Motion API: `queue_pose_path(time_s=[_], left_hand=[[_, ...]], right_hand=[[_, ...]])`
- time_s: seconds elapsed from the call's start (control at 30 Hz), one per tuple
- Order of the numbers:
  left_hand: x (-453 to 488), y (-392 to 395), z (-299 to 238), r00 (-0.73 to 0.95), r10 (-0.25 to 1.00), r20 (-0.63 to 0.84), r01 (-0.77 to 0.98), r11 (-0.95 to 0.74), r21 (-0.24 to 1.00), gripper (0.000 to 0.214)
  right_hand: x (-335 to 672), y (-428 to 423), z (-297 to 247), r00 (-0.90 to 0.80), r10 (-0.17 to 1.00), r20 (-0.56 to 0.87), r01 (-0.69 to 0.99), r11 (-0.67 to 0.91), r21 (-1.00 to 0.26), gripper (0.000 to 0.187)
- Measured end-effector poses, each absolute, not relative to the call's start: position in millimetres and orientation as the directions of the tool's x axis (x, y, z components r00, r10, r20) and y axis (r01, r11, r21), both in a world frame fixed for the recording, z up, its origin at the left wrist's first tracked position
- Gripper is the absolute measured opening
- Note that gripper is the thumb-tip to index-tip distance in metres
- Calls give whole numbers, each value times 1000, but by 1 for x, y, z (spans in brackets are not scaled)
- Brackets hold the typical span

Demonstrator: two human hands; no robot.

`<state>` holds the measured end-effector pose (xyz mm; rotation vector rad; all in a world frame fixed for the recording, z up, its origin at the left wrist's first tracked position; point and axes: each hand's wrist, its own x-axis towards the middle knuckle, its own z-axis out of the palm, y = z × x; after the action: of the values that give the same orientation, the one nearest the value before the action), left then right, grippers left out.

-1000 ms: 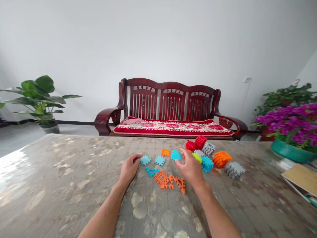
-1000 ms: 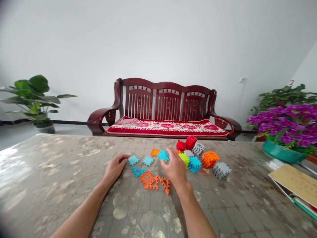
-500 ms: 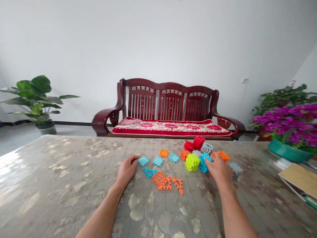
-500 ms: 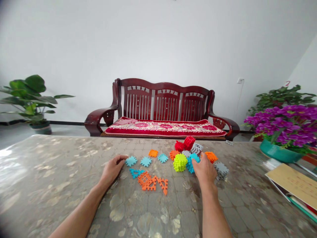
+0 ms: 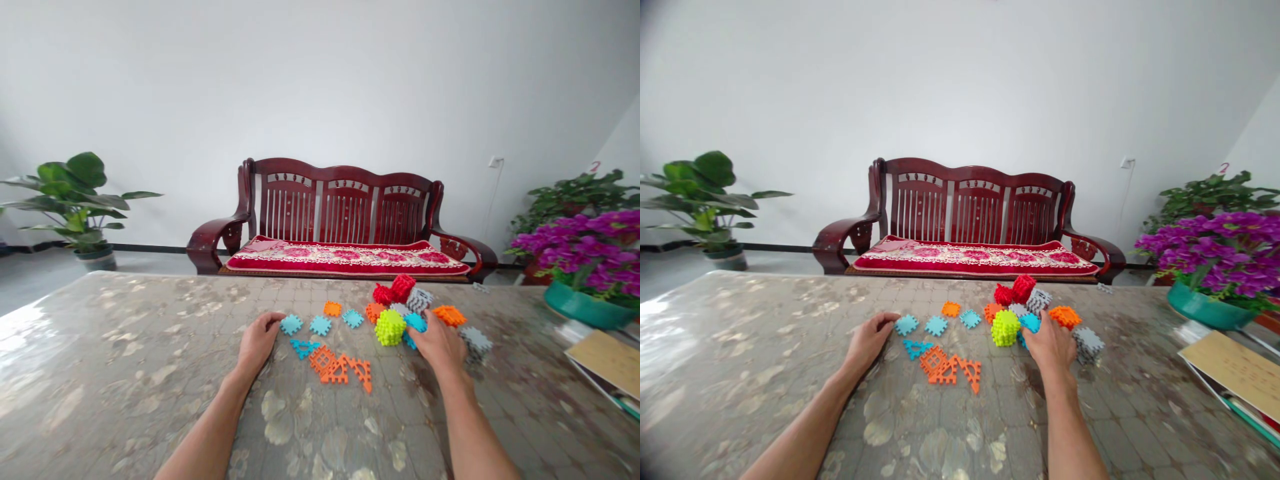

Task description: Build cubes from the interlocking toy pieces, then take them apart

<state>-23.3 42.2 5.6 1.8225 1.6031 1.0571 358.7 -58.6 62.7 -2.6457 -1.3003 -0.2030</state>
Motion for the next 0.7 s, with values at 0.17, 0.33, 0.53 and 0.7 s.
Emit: queue_pose_path(time_s=[0.17,0.33,0.53,0.7], left_hand=[[-23,40,8,14,976,219,589,-185,786,27],[-21,38,10,-1,975,224,585,-181,790,27],[-20,40,8,29,971,239,603,-207,770,28],[-20,40,5,119,951,285,700,-284,655,33]], right_hand=[[357,-59,62,608,773,179,794,-598,-113,55],[353,-63,70,604,754,258,796,-586,-150,55],[333,-59,86,445,678,585,890,-266,-369,42],[274,-46,70,144,768,624,918,132,-374,34]])
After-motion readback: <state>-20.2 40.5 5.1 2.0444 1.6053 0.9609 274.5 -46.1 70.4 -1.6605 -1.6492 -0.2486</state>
